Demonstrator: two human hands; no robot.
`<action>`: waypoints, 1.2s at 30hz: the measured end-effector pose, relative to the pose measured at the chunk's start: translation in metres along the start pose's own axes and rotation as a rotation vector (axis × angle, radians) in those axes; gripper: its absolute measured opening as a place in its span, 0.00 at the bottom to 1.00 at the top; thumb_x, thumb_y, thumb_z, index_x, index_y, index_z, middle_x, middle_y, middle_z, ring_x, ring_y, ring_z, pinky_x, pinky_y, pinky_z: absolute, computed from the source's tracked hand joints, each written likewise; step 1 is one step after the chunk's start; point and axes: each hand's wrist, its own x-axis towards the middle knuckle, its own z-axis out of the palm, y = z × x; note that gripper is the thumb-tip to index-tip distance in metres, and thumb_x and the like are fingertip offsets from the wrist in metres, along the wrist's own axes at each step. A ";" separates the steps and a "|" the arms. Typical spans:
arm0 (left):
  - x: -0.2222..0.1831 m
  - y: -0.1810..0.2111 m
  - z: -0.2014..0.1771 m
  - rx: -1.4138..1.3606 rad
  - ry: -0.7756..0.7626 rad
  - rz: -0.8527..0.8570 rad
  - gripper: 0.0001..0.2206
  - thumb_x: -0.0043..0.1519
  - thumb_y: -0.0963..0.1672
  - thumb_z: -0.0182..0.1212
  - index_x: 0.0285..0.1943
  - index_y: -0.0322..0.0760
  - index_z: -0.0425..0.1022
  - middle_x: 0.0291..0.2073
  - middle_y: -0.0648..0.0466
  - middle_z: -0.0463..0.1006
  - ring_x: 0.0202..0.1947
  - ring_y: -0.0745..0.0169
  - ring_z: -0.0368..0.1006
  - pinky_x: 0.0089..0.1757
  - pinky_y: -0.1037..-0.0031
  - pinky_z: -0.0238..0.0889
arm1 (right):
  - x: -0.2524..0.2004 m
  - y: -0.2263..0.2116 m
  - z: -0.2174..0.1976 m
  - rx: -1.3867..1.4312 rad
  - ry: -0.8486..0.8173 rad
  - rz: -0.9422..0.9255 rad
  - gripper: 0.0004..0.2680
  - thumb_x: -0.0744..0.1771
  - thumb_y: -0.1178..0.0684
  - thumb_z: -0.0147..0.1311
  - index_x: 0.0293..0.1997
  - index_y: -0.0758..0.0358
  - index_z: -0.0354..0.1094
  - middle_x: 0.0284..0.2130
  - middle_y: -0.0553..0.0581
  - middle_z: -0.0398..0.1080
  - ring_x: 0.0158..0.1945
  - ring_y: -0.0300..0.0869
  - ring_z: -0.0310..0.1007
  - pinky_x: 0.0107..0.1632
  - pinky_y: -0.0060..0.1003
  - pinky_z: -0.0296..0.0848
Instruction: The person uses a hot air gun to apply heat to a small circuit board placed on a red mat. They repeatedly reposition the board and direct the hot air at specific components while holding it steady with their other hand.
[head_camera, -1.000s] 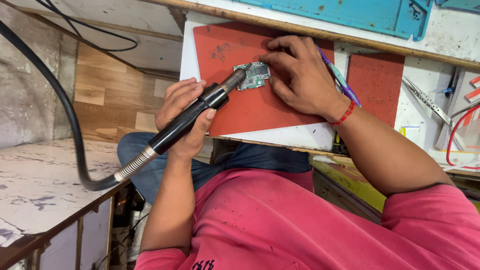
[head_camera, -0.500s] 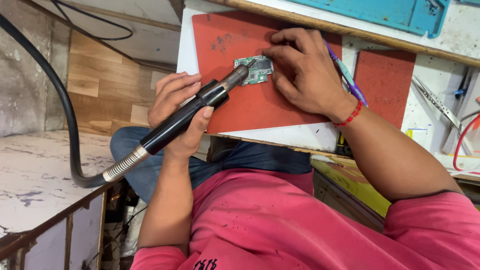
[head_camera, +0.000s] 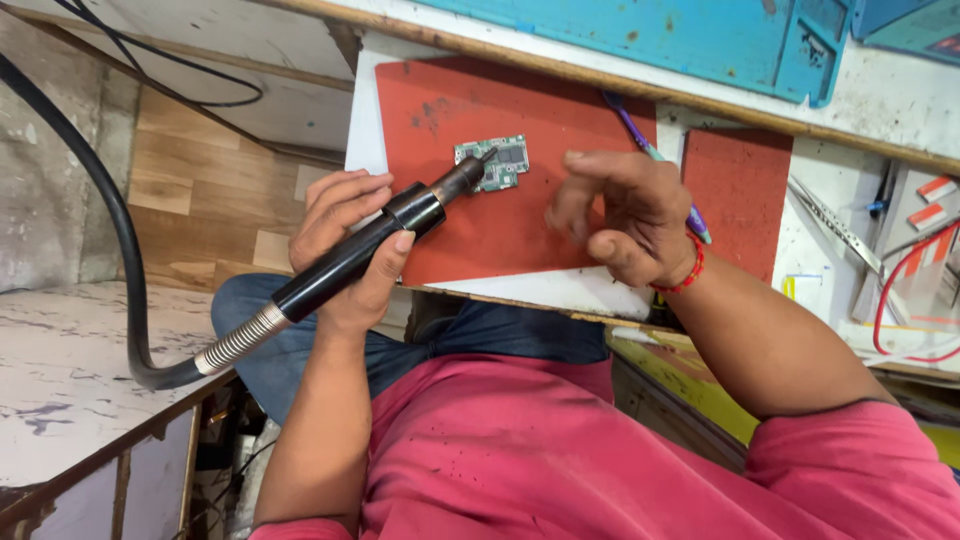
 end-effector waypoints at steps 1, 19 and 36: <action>0.002 -0.002 -0.001 0.006 0.001 -0.006 0.17 0.62 0.48 0.71 0.51 0.31 0.78 0.52 0.45 0.80 0.56 0.48 0.73 0.60 0.62 0.66 | 0.006 0.001 -0.001 -0.139 -0.021 -0.060 0.26 0.66 0.43 0.62 0.68 0.63 0.56 0.51 0.61 0.66 0.52 0.49 0.71 0.57 0.48 0.74; -0.005 -0.003 0.001 -0.128 0.035 0.044 0.16 0.61 0.47 0.70 0.52 0.33 0.75 0.43 0.49 0.80 0.52 0.54 0.74 0.61 0.63 0.65 | 0.009 0.010 0.015 -0.678 -0.190 0.134 0.17 0.68 0.65 0.57 0.66 0.68 0.65 0.67 0.66 0.58 0.69 0.59 0.59 0.70 0.49 0.63; -0.003 -0.002 -0.001 -0.187 0.109 -0.042 0.13 0.65 0.45 0.70 0.51 0.32 0.75 0.48 0.48 0.80 0.55 0.54 0.73 0.61 0.64 0.65 | 0.015 0.009 0.020 -0.637 -0.170 0.180 0.18 0.65 0.60 0.64 0.62 0.64 0.68 0.64 0.65 0.59 0.66 0.59 0.59 0.67 0.48 0.64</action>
